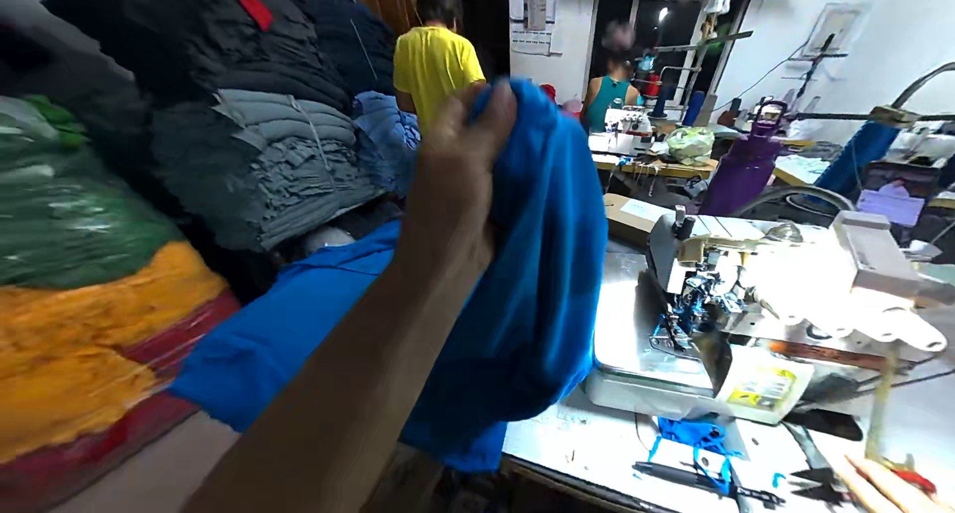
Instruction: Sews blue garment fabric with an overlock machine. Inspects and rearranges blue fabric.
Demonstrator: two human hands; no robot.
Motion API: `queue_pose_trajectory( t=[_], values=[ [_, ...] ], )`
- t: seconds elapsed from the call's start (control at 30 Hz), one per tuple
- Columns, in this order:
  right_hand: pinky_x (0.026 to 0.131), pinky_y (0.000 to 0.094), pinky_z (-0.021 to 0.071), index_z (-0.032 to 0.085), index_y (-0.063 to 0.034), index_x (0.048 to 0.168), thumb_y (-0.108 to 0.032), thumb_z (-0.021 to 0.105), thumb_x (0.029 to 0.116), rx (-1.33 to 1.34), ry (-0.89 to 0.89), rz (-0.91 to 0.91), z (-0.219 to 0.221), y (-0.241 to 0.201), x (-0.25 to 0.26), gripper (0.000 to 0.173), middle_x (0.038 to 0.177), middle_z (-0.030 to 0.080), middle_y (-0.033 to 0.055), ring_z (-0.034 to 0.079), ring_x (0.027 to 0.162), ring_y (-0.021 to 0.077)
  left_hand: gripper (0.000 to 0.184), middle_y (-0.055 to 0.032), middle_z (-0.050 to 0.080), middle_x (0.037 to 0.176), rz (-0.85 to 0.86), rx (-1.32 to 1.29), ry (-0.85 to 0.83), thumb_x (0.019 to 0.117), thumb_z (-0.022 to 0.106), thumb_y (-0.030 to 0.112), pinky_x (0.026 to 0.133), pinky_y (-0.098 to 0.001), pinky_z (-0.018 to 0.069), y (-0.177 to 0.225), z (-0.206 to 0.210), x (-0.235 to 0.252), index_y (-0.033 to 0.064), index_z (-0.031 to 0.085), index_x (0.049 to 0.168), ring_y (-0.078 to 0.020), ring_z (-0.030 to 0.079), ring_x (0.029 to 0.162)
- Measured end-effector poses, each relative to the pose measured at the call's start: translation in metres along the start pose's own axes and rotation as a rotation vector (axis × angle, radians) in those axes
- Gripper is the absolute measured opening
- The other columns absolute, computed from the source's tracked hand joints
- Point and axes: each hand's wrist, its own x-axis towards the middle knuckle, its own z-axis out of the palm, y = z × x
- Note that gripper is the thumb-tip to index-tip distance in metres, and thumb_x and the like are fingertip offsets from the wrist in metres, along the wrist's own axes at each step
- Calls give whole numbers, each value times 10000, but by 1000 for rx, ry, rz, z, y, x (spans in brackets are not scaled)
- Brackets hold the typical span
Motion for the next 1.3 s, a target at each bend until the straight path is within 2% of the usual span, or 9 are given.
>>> queue_pose_trajectory(
  t=[0.13, 0.23, 0.33, 0.4, 0.53, 0.7, 0.8, 1.0, 1.3],
  values=[
    [1014, 496, 518, 714, 76, 1195, -51, 618, 987, 170, 139, -201, 15, -50, 8, 262, 1228, 685, 295, 678, 1127, 457, 200, 23, 643, 949, 39, -107, 87, 1096, 451, 236, 797, -228, 580, 6, -6, 52, 89, 520, 1213, -36, 674, 865],
    [1014, 402, 525, 718, 20, 1213, -100, 605, 1020, 268, 112, -377, 40, -76, 19, 254, 1241, 689, 261, 687, 1140, 357, 331, -60, 625, 1141, 5, 231, 133, 1097, 452, 249, 884, -265, 549, -27, -41, 89, 44, 490, 1354, -76, 649, 1004],
    [1008, 400, 536, 723, 12, 1219, -96, 616, 1004, 358, 44, -440, 54, -109, 26, 263, 1235, 692, 263, 694, 1140, 354, 541, -311, 491, 1427, -269, 796, -92, 1073, 523, 234, 1049, -581, 425, -75, -97, 87, -40, 359, 1510, -415, 523, 1286],
    [1019, 400, 536, 726, -16, 1237, -121, 593, 1023, 399, -19, -437, 58, -131, 30, 273, 1256, 698, 229, 694, 1159, 342, 527, -329, 497, 1434, -359, 950, -182, 1060, 556, 209, 1066, -632, 403, -96, -119, 64, -36, 408, 1502, -480, 514, 1302],
    [989, 426, 546, 721, 11, 1226, -120, 586, 1017, 427, -135, -455, 74, -156, 41, 281, 1252, 694, 243, 700, 1134, 367, 369, -282, 595, 1294, -296, 1056, -354, 1051, 582, 222, 997, -586, 475, -99, -128, -24, -48, 613, 1301, -425, 614, 1150],
    [980, 416, 552, 708, -5, 1260, -110, 646, 960, 485, -130, -462, 111, -171, 72, 323, 1302, 665, 230, 677, 1166, 335, 443, -179, 712, 1007, 137, 1165, -478, 862, 751, 433, 772, -552, 579, -122, -119, -132, 36, 756, 1057, -370, 707, 931],
    [898, 433, 586, 757, -74, 1196, -126, 664, 902, 371, -49, -543, 149, -176, 84, 313, 1253, 700, 183, 707, 1091, 341, 190, -135, 700, 882, 349, 1242, -427, 848, 760, 244, 687, -489, 578, -139, -118, -144, 69, 762, 920, -336, 714, 853],
    [725, 312, 594, 763, -99, 853, -52, 599, 848, 212, 89, -631, 166, -165, 88, 171, 846, 726, 69, 719, 808, 235, 107, 30, 716, 815, 104, 830, -256, 899, 698, 135, 716, -183, 558, -106, -140, -114, 86, 776, 845, -9, 671, 777],
    [699, 324, 576, 744, -63, 882, 20, 599, 849, 258, 19, -615, 117, -163, 81, 170, 815, 693, 109, 697, 768, 252, 97, 55, 690, 864, 87, 820, -64, 934, 660, 95, 770, -99, 505, -77, -170, -99, 50, 731, 886, 72, 627, 825]
  ],
)
